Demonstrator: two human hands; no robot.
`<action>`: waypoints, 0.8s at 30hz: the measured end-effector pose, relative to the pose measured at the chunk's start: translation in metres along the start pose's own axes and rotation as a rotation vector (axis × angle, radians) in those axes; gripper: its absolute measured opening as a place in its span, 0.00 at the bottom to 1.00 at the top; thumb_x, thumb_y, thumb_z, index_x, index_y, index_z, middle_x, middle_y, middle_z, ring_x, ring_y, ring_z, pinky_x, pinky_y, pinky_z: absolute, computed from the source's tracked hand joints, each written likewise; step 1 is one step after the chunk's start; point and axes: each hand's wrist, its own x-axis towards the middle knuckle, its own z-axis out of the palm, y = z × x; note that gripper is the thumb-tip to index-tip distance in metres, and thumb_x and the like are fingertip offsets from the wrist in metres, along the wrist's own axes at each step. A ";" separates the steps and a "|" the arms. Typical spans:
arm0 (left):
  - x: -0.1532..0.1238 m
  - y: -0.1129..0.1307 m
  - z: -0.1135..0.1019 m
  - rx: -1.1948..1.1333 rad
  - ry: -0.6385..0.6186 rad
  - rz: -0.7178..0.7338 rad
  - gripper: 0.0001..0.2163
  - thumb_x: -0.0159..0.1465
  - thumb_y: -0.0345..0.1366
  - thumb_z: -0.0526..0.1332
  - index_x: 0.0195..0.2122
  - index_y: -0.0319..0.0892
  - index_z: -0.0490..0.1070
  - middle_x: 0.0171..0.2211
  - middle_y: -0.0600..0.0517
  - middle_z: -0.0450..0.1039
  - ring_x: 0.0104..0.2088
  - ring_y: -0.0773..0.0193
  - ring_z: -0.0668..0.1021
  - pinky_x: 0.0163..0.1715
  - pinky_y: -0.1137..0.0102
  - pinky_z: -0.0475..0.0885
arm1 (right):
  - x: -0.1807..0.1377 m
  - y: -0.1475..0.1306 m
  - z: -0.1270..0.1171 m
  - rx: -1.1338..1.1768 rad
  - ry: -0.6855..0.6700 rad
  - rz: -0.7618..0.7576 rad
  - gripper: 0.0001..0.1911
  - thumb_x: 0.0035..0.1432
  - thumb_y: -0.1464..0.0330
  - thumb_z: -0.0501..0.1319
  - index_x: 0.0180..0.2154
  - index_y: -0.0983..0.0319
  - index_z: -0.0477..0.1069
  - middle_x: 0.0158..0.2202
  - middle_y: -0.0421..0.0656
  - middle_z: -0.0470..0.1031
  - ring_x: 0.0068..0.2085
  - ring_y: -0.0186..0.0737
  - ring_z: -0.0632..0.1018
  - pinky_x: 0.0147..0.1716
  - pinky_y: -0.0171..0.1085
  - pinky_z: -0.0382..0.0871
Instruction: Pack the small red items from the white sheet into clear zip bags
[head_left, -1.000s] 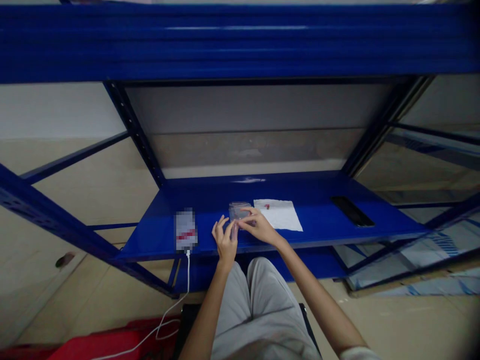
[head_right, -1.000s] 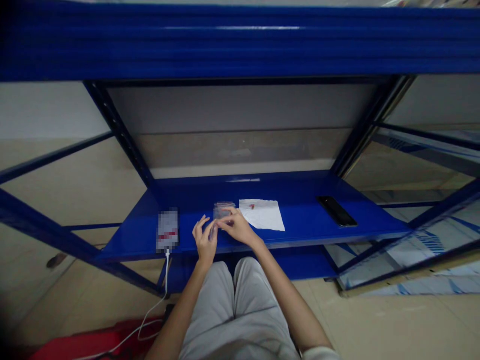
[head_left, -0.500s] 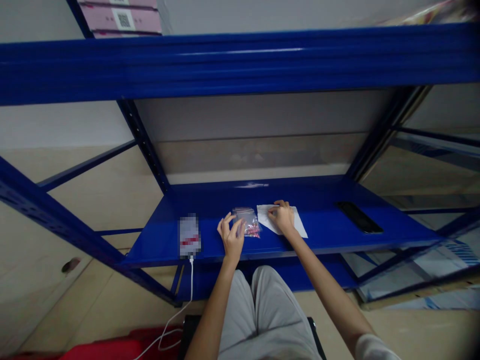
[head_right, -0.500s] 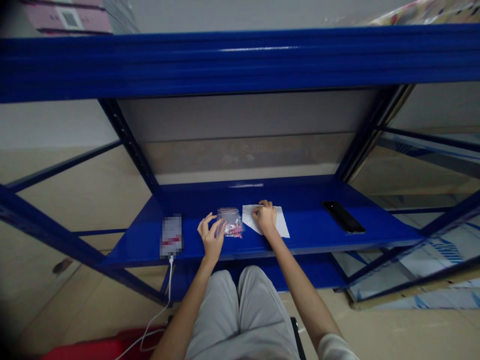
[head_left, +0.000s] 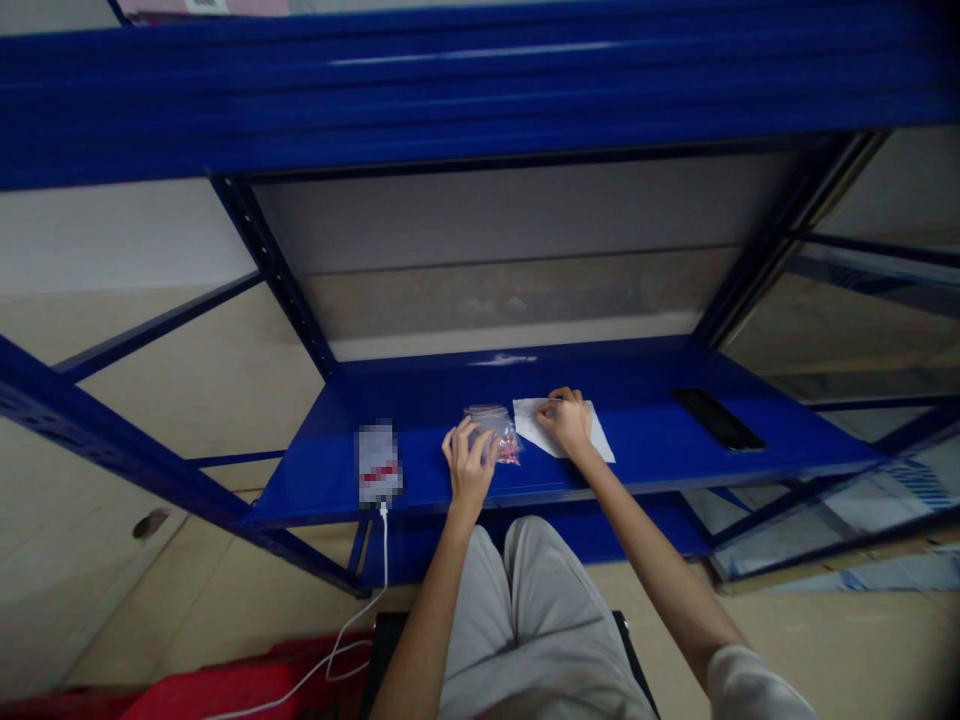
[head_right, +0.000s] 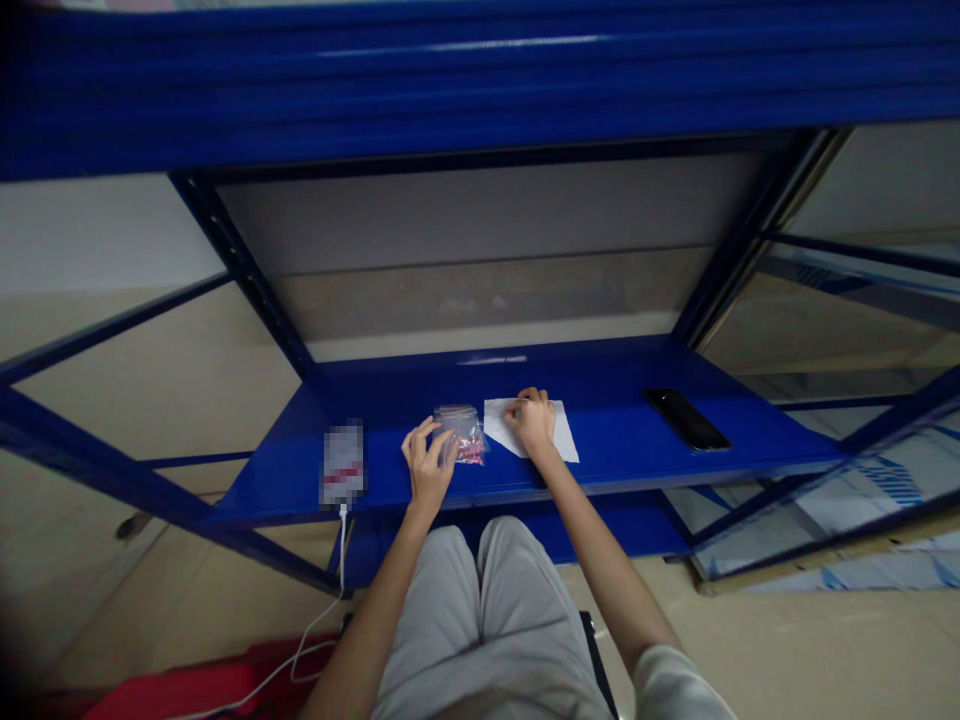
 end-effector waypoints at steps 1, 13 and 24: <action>0.000 0.000 0.000 0.003 0.005 -0.008 0.06 0.58 0.33 0.59 0.36 0.42 0.72 0.39 0.46 0.70 0.48 0.57 0.71 0.48 0.59 0.61 | -0.002 -0.005 -0.003 0.075 0.013 -0.010 0.06 0.47 0.68 0.62 0.24 0.61 0.77 0.36 0.47 0.71 0.39 0.46 0.69 0.36 0.41 0.61; -0.001 -0.005 0.002 0.019 0.019 -0.005 0.07 0.59 0.30 0.57 0.37 0.41 0.72 0.40 0.44 0.69 0.49 0.56 0.70 0.47 0.59 0.61 | -0.029 -0.074 -0.038 0.478 -0.115 -0.371 0.04 0.49 0.65 0.64 0.28 0.57 0.77 0.40 0.43 0.68 0.40 0.41 0.68 0.41 0.42 0.62; -0.002 -0.002 0.000 0.048 -0.013 -0.011 0.05 0.59 0.31 0.56 0.32 0.41 0.72 0.40 0.45 0.70 0.49 0.56 0.70 0.48 0.58 0.60 | -0.034 -0.086 -0.041 0.250 -0.141 -0.419 0.03 0.48 0.67 0.64 0.28 0.58 0.77 0.42 0.45 0.69 0.42 0.45 0.66 0.40 0.44 0.61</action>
